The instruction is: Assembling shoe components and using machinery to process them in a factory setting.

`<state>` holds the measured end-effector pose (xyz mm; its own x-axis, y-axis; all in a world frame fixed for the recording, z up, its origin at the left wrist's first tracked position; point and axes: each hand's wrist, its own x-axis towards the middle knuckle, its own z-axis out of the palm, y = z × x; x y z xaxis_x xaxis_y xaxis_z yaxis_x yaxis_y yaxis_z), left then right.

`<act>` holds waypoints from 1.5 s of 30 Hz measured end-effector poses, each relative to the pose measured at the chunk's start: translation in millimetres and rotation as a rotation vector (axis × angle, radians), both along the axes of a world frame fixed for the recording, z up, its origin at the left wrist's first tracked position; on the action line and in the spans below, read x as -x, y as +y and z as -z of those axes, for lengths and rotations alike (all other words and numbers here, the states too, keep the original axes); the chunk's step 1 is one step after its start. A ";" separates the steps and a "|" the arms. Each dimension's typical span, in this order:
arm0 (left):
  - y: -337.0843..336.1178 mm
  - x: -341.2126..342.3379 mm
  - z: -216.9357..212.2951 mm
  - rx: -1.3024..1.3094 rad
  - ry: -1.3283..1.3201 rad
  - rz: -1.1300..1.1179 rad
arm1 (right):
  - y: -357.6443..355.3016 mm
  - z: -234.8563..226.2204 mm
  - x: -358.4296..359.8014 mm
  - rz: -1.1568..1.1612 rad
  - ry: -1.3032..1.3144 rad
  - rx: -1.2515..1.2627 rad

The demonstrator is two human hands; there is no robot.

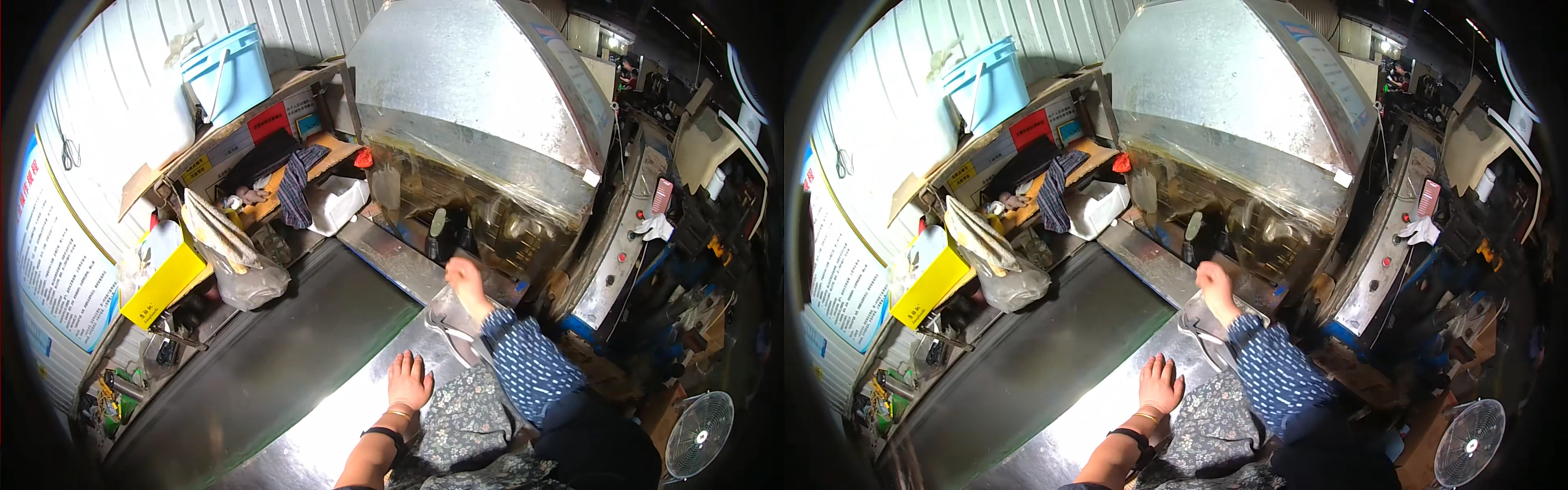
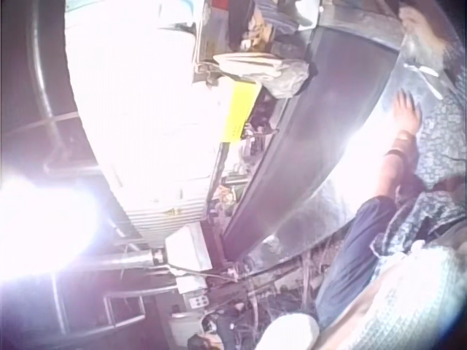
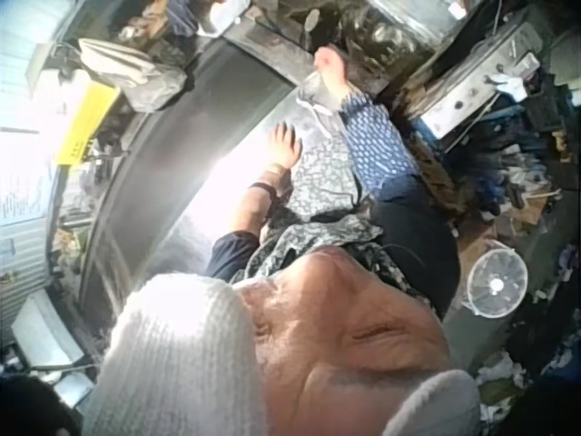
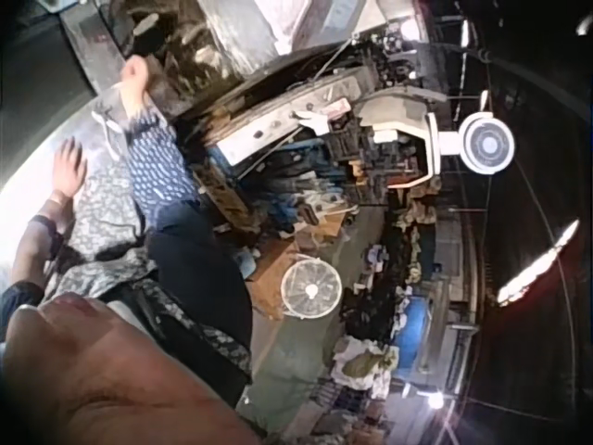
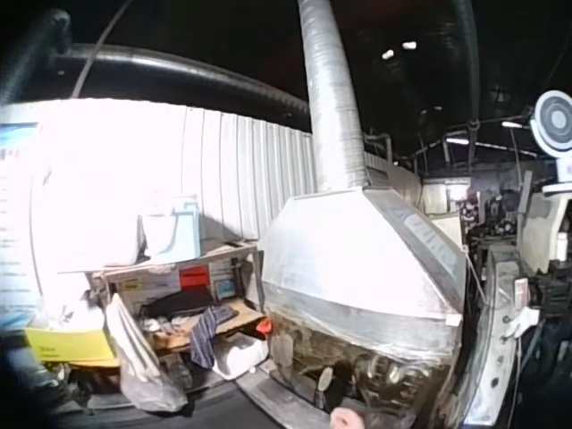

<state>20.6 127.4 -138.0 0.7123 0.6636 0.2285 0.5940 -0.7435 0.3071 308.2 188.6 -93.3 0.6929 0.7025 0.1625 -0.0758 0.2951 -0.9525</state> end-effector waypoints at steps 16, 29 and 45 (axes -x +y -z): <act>-4.5 3.3 4.0 0.003 0.034 0.021 | -560.4 -6.8 -22.6 0.845 -0.691 0.953; -7.4 6.4 11.5 -0.006 -0.055 0.026 | -582.4 3.9 -32.8 1.162 -0.464 1.309; -6.4 4.0 15.5 -0.095 -0.061 0.090 | -614.8 29.1 -79.0 0.987 0.253 0.733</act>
